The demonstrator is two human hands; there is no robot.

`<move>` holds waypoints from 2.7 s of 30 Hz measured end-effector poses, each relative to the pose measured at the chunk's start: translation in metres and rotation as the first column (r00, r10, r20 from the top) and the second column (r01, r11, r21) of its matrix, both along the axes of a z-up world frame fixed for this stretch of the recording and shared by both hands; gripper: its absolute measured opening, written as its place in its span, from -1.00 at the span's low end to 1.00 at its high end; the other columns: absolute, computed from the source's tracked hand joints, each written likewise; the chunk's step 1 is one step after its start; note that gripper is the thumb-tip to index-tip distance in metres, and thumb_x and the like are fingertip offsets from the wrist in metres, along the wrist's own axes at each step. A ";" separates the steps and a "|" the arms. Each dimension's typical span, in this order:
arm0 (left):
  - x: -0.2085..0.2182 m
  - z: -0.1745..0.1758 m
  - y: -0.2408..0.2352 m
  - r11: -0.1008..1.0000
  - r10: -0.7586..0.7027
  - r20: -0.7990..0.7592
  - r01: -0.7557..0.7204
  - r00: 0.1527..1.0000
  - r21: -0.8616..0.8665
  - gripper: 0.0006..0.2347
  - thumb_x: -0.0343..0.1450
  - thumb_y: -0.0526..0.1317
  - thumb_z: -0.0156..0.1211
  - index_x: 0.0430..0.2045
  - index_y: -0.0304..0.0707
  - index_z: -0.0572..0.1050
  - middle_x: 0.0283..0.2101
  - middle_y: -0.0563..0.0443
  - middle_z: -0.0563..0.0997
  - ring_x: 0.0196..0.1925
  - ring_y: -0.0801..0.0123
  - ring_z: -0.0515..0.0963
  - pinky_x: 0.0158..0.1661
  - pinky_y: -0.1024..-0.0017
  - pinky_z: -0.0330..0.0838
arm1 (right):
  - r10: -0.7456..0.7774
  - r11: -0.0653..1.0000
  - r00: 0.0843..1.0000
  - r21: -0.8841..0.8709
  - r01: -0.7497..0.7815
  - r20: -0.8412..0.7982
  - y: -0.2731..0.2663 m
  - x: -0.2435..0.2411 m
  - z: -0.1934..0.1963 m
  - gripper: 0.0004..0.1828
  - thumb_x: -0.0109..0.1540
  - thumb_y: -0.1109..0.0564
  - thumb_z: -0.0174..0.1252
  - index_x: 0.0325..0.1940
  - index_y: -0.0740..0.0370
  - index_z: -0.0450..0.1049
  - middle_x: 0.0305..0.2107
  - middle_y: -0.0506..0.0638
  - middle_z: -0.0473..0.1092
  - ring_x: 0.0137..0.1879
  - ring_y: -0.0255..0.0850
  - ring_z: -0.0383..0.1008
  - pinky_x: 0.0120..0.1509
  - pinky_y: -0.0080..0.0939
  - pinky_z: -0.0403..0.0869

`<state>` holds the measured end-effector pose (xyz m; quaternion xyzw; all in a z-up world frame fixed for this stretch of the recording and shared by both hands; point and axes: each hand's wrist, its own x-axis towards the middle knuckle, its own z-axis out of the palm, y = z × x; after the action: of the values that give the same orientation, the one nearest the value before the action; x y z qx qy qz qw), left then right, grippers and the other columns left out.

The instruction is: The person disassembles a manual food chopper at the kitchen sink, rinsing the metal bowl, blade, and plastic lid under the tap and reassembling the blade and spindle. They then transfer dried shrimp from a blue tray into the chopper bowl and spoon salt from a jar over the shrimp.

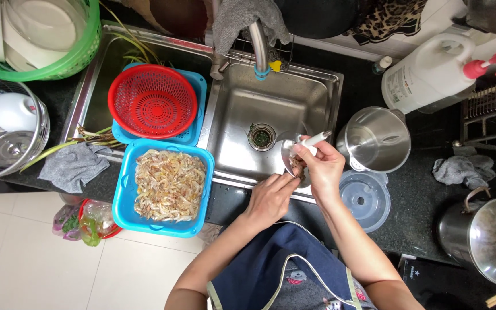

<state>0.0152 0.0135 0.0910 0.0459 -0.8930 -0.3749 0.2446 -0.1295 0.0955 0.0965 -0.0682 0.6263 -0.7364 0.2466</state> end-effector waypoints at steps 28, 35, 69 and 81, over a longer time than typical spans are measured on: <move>-0.016 -0.053 0.005 0.811 0.206 0.322 -0.346 0.924 0.473 -0.86 0.38 -0.34 0.27 -0.21 -0.26 0.63 -0.18 -0.13 0.69 -0.13 0.12 0.70 -0.08 0.32 0.54 | 0.226 0.706 0.886 0.695 0.138 -0.406 -0.001 -0.030 -0.054 -0.50 0.09 -0.23 0.44 -0.20 0.25 0.67 -0.54 0.04 0.55 -0.40 -0.13 0.62 -0.21 -0.19 0.52; -0.026 -0.055 0.002 0.960 -0.093 0.029 0.082 0.995 0.268 -0.82 0.39 -0.43 0.19 -0.17 -0.31 0.60 -0.06 -0.13 0.66 0.00 0.12 0.63 0.08 0.25 0.51 | -0.077 0.996 0.655 0.023 0.090 0.752 -0.001 -0.060 -0.101 -0.61 0.28 0.08 0.29 0.05 0.39 0.40 -0.28 0.25 0.56 -0.19 -0.01 0.65 -0.16 -0.09 0.66; -0.237 -0.151 -0.285 -0.337 0.543 -0.300 0.531 0.785 0.778 -0.65 0.38 -0.30 0.03 0.08 -0.28 0.42 0.08 -0.08 0.57 0.11 0.19 0.58 0.20 0.20 0.46 | 0.009 0.984 1.000 0.176 -0.009 0.002 -0.031 -0.089 -0.063 -0.72 0.27 0.00 0.26 -0.04 0.21 0.51 -0.36 -0.10 0.52 -0.33 -0.38 0.52 -0.37 -0.41 0.38; -0.189 -0.140 -0.276 0.659 0.665 0.206 -0.694 0.718 0.291 -0.83 0.49 -0.39 0.13 -0.16 -0.22 0.66 -0.20 -0.22 0.72 -0.22 0.17 0.72 -0.12 0.32 0.53 | 0.161 0.962 0.968 0.190 -0.198 0.193 -0.036 -0.050 -0.116 -0.74 0.26 0.06 0.17 -0.03 0.22 0.47 -0.33 -0.05 0.47 -0.33 -0.34 0.50 -0.31 -0.33 0.52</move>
<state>-0.1735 -0.2626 -0.0486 0.4335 -0.7392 -0.4056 0.3180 -0.1798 0.0596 -0.0198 -0.0335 0.6668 -0.6445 0.3727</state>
